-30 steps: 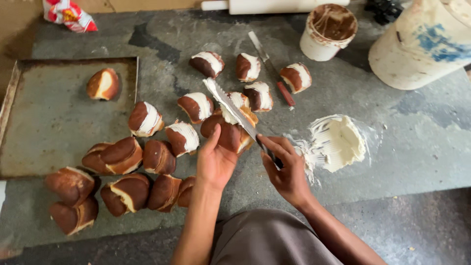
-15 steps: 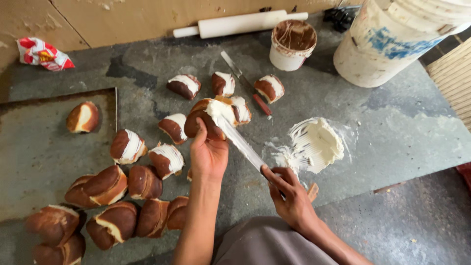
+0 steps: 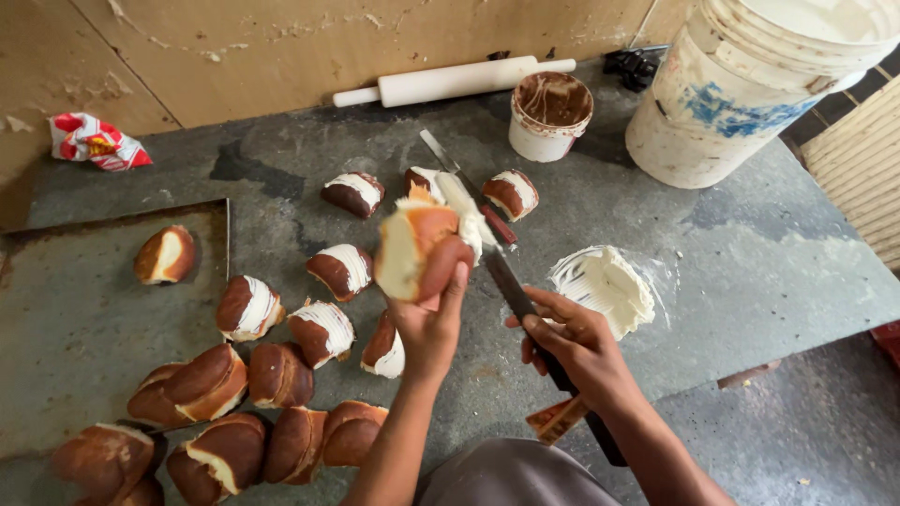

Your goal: The person scoops cream with a knife, spreads it onto bread rolls by hand, and places the prepared rolls onto the counter.

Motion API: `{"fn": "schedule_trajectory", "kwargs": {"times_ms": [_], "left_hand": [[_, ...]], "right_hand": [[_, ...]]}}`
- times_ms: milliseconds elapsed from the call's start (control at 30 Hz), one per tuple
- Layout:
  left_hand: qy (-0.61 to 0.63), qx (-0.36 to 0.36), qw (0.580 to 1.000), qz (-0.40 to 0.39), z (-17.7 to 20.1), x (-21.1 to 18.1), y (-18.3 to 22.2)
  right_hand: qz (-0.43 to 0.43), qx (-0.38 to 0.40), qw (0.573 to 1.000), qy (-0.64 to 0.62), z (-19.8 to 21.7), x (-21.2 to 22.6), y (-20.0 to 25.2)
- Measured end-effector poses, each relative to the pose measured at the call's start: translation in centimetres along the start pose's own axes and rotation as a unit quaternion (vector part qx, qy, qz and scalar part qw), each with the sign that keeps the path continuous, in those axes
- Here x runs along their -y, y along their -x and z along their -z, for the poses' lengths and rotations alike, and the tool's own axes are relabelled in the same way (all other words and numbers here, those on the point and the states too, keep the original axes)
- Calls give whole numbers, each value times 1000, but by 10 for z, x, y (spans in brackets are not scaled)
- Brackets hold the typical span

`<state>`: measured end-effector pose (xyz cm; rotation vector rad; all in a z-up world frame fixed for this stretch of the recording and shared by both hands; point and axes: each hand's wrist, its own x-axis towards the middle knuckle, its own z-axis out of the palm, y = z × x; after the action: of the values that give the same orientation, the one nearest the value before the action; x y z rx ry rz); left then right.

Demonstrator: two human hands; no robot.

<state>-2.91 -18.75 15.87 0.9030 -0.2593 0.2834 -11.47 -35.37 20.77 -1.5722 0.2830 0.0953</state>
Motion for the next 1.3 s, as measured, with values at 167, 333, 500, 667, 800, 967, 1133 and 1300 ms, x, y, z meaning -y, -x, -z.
{"fn": "schedule_trajectory", "kwargs": {"times_ms": [167, 333, 500, 667, 800, 967, 1133, 1300], "left_hand": [[-293, 1, 940, -172, 8, 10, 14], [-319, -6, 939, -127, 21, 24, 24], [-184, -9, 982, -40, 27, 26, 30], [-296, -44, 954, -34, 22, 21, 32], [-128, -80, 984, 97, 40, 25, 14], [181, -108, 938, 274, 93, 24, 6], [275, -130, 902, 307, 132, 22, 8], [327, -165, 889, 273, 141, 24, -4]], "right_hand": [[79, 5, 996, 43, -18, 0, -1], [262, -54, 921, 282, -38, 3, 16], [361, -78, 833, 413, -51, 9, 32], [394, 11, 827, 401, -52, -3, 41], [263, 34, 937, 229, -29, -17, 29], [92, -133, 964, 213, 10, -26, 15], [-5, -165, 958, 234, 28, -45, 24], [60, -126, 969, 204, 28, -65, 19]]}}
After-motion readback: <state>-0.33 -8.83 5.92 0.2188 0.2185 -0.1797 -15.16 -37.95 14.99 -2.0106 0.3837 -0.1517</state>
